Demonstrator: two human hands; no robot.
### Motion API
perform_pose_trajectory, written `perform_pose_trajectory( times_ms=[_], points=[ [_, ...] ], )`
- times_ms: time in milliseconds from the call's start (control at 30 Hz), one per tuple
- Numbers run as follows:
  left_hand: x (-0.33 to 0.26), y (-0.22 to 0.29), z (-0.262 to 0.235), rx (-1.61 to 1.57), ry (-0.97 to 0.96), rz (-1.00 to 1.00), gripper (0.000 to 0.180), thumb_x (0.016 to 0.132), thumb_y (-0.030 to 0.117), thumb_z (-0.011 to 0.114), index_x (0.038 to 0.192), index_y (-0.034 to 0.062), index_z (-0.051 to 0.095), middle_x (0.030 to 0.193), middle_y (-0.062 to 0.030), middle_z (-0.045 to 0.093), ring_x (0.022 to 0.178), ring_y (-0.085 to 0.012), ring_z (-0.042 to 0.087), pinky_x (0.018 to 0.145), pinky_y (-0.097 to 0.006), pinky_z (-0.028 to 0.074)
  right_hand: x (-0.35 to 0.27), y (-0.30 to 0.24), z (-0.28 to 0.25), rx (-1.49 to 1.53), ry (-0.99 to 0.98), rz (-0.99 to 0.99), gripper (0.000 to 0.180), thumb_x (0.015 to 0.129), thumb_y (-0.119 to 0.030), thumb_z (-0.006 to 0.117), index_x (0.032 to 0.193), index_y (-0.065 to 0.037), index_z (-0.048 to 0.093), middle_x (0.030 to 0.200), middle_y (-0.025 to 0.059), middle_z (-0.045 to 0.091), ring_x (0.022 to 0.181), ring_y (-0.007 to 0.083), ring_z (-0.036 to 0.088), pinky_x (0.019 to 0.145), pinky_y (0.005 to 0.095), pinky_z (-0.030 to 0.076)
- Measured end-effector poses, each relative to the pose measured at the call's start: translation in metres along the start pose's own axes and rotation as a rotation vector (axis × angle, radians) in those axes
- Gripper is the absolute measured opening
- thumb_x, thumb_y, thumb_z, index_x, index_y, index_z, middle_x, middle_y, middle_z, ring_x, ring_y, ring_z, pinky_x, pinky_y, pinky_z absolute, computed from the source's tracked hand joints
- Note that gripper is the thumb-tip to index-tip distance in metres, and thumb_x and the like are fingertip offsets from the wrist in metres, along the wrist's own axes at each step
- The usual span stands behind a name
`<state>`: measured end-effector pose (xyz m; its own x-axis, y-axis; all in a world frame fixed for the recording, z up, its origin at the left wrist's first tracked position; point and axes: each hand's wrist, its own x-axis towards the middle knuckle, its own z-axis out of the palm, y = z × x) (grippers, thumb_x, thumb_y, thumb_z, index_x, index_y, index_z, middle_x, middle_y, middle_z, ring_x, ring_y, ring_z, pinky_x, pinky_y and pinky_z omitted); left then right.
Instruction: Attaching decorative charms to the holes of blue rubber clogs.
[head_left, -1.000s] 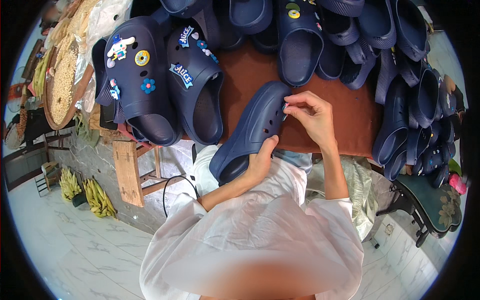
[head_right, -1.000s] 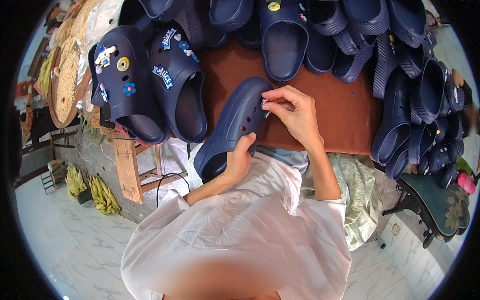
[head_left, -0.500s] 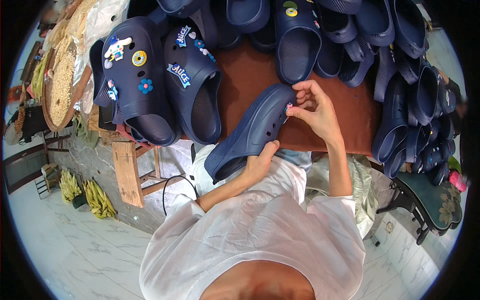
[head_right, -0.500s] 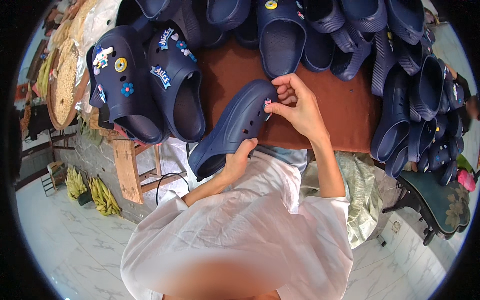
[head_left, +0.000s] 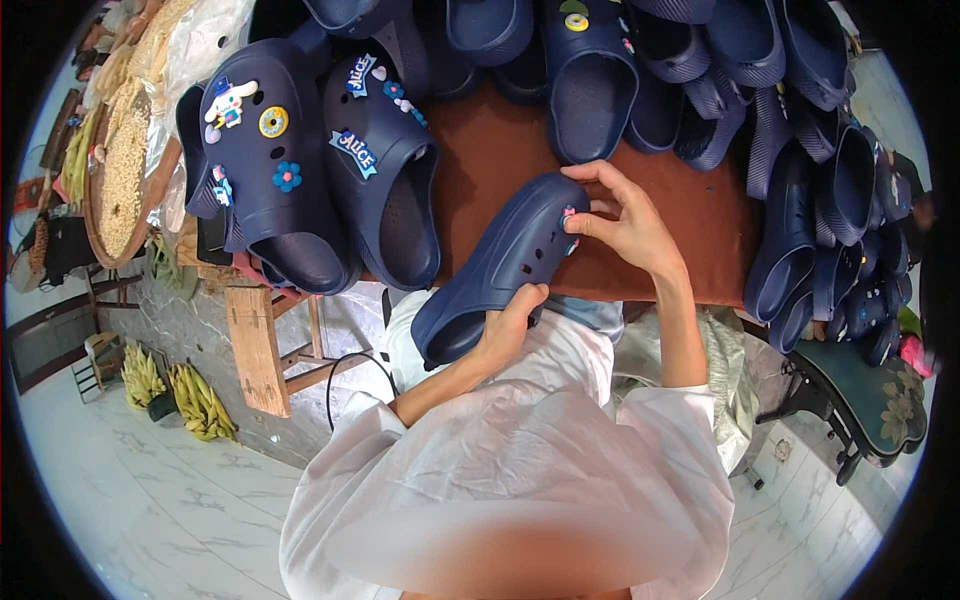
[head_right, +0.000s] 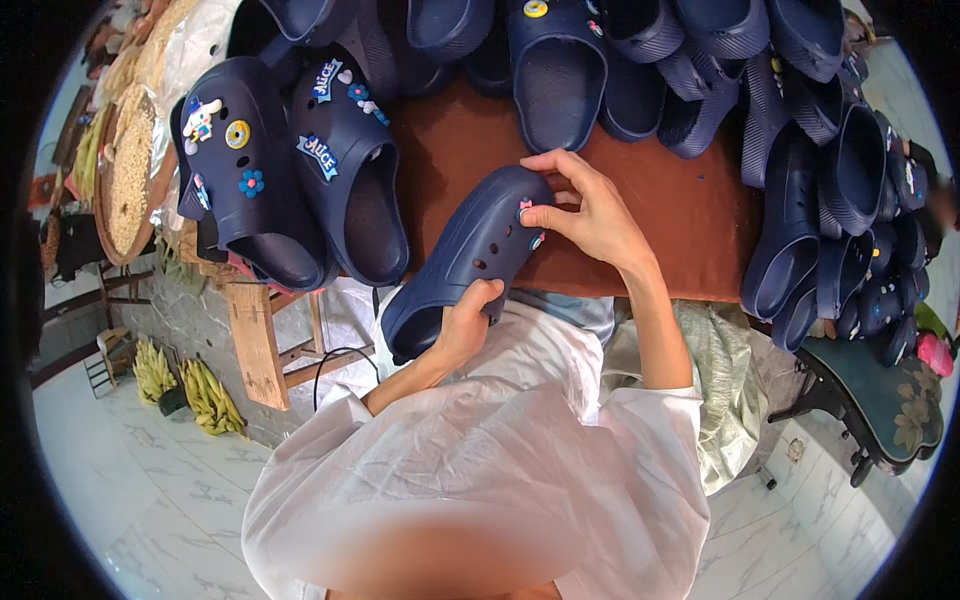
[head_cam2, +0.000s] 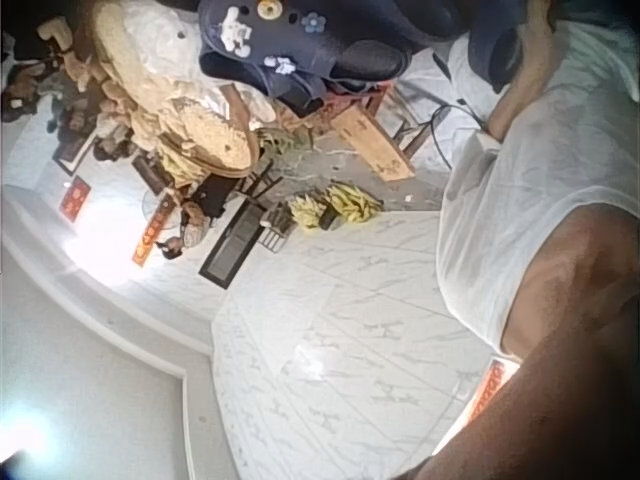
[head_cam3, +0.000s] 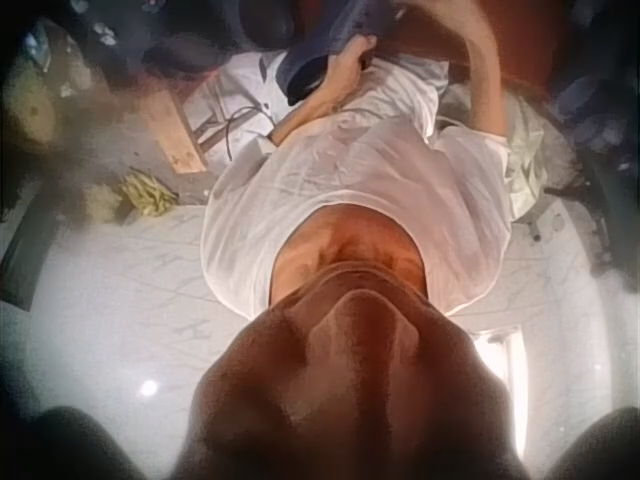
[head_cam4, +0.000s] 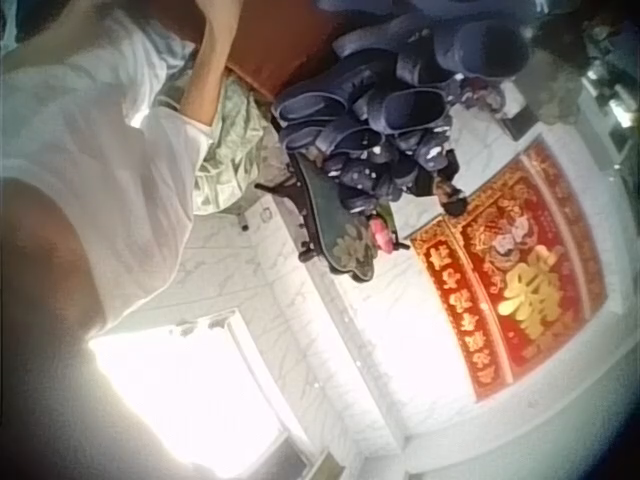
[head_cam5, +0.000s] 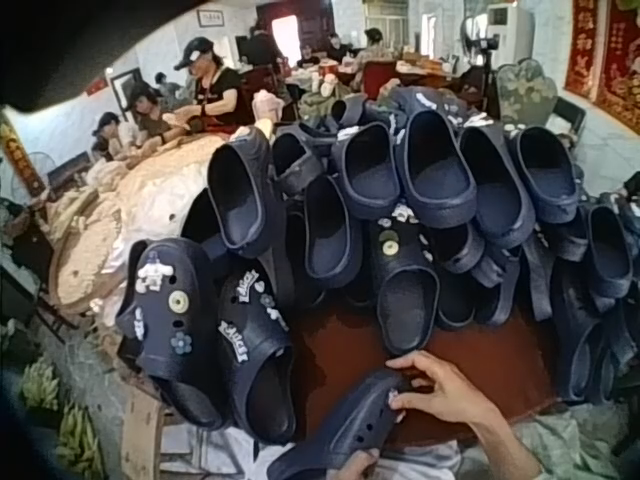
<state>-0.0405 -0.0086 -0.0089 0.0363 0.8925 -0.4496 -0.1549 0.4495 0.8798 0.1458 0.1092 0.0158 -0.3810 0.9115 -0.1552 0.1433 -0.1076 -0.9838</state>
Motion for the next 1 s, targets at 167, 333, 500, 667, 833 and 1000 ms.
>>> perform_pose_trajectory(
  times_ms=[167, 333, 500, 667, 833, 1000],
  points=[
    [0.001, -0.011, -0.006, -0.023, -0.026, -0.057, 0.009, 0.090, 0.008, 0.058, 0.087, -0.0002, 0.060, 0.086, -0.0018, 0.056, 0.079, -0.0123, 0.050, 0.070, -0.028, 0.042, 0.001, 0.001, 0.000, -0.005, -0.041, 0.027, 0.053, 0.082, -0.007, 0.079, 0.131, -0.003, 0.056, 0.119, 0.0055, 0.061, 0.109, 0.0166, 0.061, 0.097, 0.0344, 0.050],
    [0.001, -0.022, -0.004, -0.085, 0.012, 0.069, 0.017, 0.088, 0.020, 0.061, 0.083, 0.0043, 0.058, 0.080, 0.0029, 0.051, 0.071, -0.0097, 0.045, 0.064, -0.029, 0.037, 0.001, -0.008, 0.010, -0.196, 0.065, -0.047, 0.051, 0.080, -0.012, 0.082, 0.126, -0.006, 0.062, 0.122, 0.0060, 0.060, 0.113, 0.0185, 0.059, 0.099, 0.0357, 0.048],
    [0.003, -0.016, -0.007, -0.286, -0.032, -0.039, 0.015, 0.092, 0.013, 0.059, 0.082, 0.0018, 0.059, 0.080, 0.0018, 0.053, 0.072, -0.0107, 0.047, 0.066, -0.029, 0.039, 0.000, 0.007, 0.013, -0.054, 0.110, -0.149, 0.045, 0.078, -0.012, 0.083, 0.121, -0.007, 0.068, 0.124, 0.0065, 0.060, 0.112, 0.0185, 0.060, 0.095, 0.0341, 0.050],
    [0.005, -0.025, -0.007, -0.253, 0.011, 0.073, 0.013, 0.094, 0.008, 0.058, 0.084, 0.0009, 0.061, 0.082, -0.0004, 0.055, 0.076, -0.0126, 0.050, 0.070, -0.029, 0.041, -0.004, 0.013, 0.016, -0.147, 0.155, -0.224, 0.032, 0.077, -0.011, 0.083, 0.108, -0.008, 0.075, 0.125, 0.0084, 0.061, 0.109, 0.0173, 0.062, 0.092, 0.0321, 0.052],
    [0.005, -0.019, -0.007, -0.272, 0.021, 0.071, 0.011, 0.092, 0.007, 0.058, 0.083, 0.0005, 0.061, 0.082, -0.0003, 0.056, 0.076, -0.0119, 0.050, 0.069, -0.028, 0.041, -0.005, 0.008, 0.016, -0.030, 0.154, -0.145, 0.018, 0.077, -0.003, 0.081, 0.093, -0.003, 0.074, 0.125, 0.0114, 0.061, 0.112, 0.0190, 0.062, 0.093, 0.0324, 0.052],
    [0.005, -0.011, -0.009, -0.395, 0.019, -0.114, 0.013, 0.084, 0.004, 0.060, 0.097, 0.0045, 0.063, 0.098, 0.0012, 0.060, 0.091, -0.0117, 0.054, 0.084, -0.027, 0.040, -0.004, 0.010, 0.010, -0.158, 0.143, -0.261, 0.016, 0.075, -0.002, 0.082, 0.086, -0.003, 0.071, 0.122, 0.0101, 0.060, 0.108, 0.0177, 0.061, 0.090, 0.0323, 0.052]
  ],
)
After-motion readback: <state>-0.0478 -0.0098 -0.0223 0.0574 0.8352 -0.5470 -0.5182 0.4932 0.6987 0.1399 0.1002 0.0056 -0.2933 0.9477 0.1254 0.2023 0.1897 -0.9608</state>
